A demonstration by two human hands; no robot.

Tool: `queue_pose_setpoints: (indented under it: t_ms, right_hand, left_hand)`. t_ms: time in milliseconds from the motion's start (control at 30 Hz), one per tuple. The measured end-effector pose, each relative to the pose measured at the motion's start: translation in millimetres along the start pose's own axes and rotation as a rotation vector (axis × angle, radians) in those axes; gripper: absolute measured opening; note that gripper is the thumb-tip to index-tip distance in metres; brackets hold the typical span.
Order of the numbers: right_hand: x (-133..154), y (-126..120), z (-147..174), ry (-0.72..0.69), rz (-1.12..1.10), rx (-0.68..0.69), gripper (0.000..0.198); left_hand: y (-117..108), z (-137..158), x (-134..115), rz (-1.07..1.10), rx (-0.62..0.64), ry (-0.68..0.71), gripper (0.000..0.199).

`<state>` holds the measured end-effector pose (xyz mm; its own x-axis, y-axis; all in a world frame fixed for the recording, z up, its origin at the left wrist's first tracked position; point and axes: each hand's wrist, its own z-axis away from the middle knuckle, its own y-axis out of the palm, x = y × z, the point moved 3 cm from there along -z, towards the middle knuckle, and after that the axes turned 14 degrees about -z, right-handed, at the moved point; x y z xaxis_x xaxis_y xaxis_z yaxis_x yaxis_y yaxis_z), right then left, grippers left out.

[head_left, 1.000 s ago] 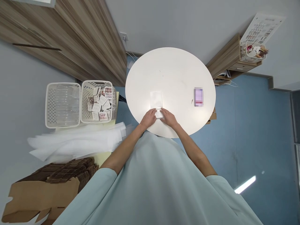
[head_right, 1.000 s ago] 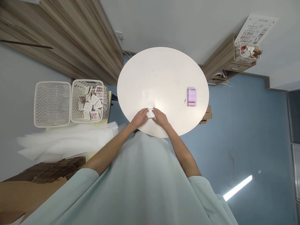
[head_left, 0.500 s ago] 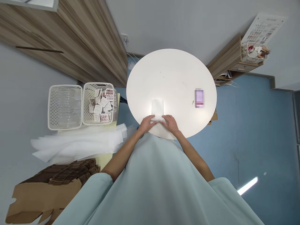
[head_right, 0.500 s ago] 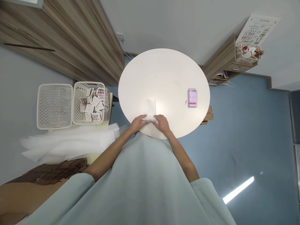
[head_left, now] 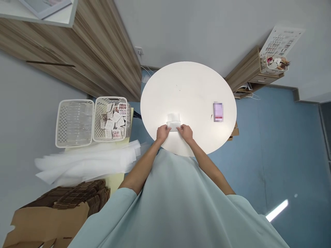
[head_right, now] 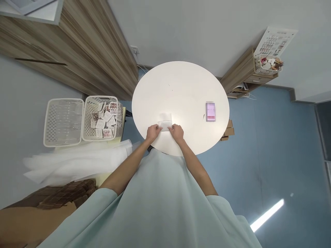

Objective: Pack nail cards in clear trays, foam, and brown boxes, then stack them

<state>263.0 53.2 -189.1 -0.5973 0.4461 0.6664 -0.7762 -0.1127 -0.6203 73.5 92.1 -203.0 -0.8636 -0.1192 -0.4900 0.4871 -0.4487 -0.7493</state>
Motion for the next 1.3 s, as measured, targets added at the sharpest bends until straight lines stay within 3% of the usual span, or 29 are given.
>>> queue_pose_setpoints:
  t_ms: [100, 167, 233, 300, 367, 467, 600, 833, 1033, 1300]
  right_hand:
    - [7.1, -1.9, -8.9, 0.008, 0.074, -0.049, 0.027]
    - [16.6, -3.0, -14.6, -0.115, 0.147, -0.064, 0.034]
    - [26.4, -2.0, -18.3, -0.289, 0.211, -0.013, 0.038]
    - [31.3, -0.4, -19.9, -0.4, 0.249, 0.082, 0.036]
    - [29.8, -0.4, -19.6, -0.423, 0.262, 0.148, 0.033]
    - [20.0, -0.8, -12.4, -0.45, 0.246, 0.175, 0.037]
    - [-3.1, 9.2, 16.3, -0.49, 0.245, 0.2, 0.056]
    - [-32.7, 22.9, 68.9, -0.515, 0.145, 0.217, 0.055]
    - [-22.6, -2.9, 58.5, -0.37, -0.083, 0.289, 0.054]
    - [-11.3, -10.9, 40.0, -0.171, -0.286, 0.164, 0.04]
  left_hand:
    - [1.4, -6.5, -1.5, -0.072, -0.045, -0.005, 0.017]
    - [0.1, -11.1, -3.6, -0.126, -0.128, 0.061, 0.035]
    - [-0.2, -16.2, -8.8, -0.169, -0.176, 0.224, 0.049]
    - [2.0, -20.9, -15.0, -0.194, -0.14, 0.411, 0.048]
    - [4.4, -24.1, -17.9, -0.191, -0.077, 0.516, 0.045]
    - [5.8, -20.7, -14.1, -0.172, -0.046, 0.558, 0.049]
    - [11.9, 7.1, 1.6, -0.175, -0.012, 0.624, 0.056]
    - [22.9, 53.2, 26.4, -0.135, 0.125, 0.585, 0.076]
    - [6.2, 38.7, 22.5, -0.111, 0.192, 0.432, 0.074]
    - [-10.4, 25.8, 10.2, 0.01, 0.148, 0.188, 0.059]
